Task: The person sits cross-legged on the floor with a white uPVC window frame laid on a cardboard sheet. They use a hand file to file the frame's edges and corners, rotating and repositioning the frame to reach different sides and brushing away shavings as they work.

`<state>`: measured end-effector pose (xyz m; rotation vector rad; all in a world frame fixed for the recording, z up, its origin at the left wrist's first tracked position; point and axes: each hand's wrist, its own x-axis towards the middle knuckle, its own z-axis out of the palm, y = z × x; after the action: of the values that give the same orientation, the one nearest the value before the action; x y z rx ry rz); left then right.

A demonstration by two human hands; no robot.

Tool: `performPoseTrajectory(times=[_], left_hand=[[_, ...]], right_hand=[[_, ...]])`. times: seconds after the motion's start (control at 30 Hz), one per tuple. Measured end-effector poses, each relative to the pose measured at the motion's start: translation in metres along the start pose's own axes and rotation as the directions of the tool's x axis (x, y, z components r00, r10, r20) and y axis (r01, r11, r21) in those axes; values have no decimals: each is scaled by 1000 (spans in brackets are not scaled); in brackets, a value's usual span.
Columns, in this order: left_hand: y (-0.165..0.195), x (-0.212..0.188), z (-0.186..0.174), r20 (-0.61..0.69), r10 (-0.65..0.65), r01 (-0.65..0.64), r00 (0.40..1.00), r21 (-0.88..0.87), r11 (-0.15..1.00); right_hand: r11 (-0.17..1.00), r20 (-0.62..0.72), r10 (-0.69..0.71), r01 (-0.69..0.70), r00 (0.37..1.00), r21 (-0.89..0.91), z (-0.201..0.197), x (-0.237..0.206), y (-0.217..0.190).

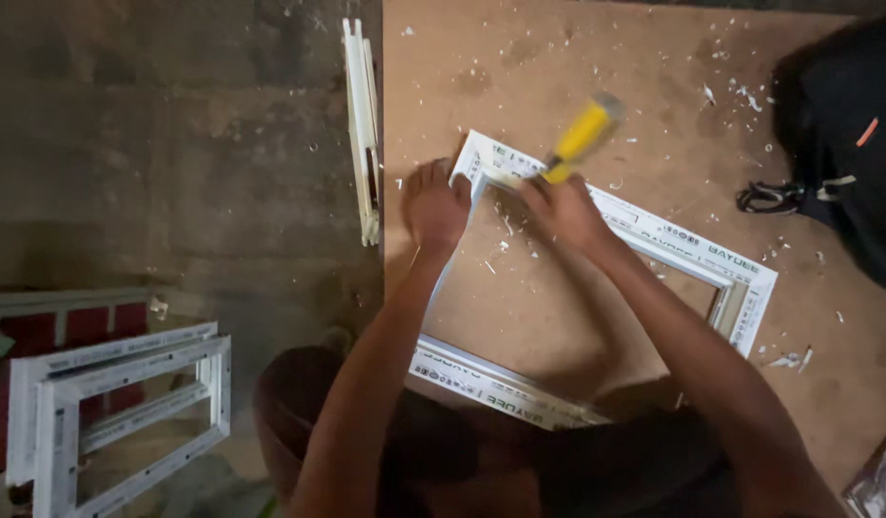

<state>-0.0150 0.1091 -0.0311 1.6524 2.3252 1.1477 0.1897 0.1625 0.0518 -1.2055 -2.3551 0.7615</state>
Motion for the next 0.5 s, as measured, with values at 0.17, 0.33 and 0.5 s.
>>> performPoseTrajectory(times=[0.17, 0.33, 0.5], left_hand=[[-5, 24, -1, 201, 102, -58, 974, -210, 976], [-15, 69, 14, 486, 215, 8, 847, -416, 909], [-10, 92, 14, 635, 114, 83, 764, -272, 959]], right_hand=[[921, -81, 324, -294, 943, 256, -34, -148, 15], [766, -42, 505, -425, 862, 483, -25, -230, 31], [878, -33, 377, -346, 926, 332, -18, -212, 34]])
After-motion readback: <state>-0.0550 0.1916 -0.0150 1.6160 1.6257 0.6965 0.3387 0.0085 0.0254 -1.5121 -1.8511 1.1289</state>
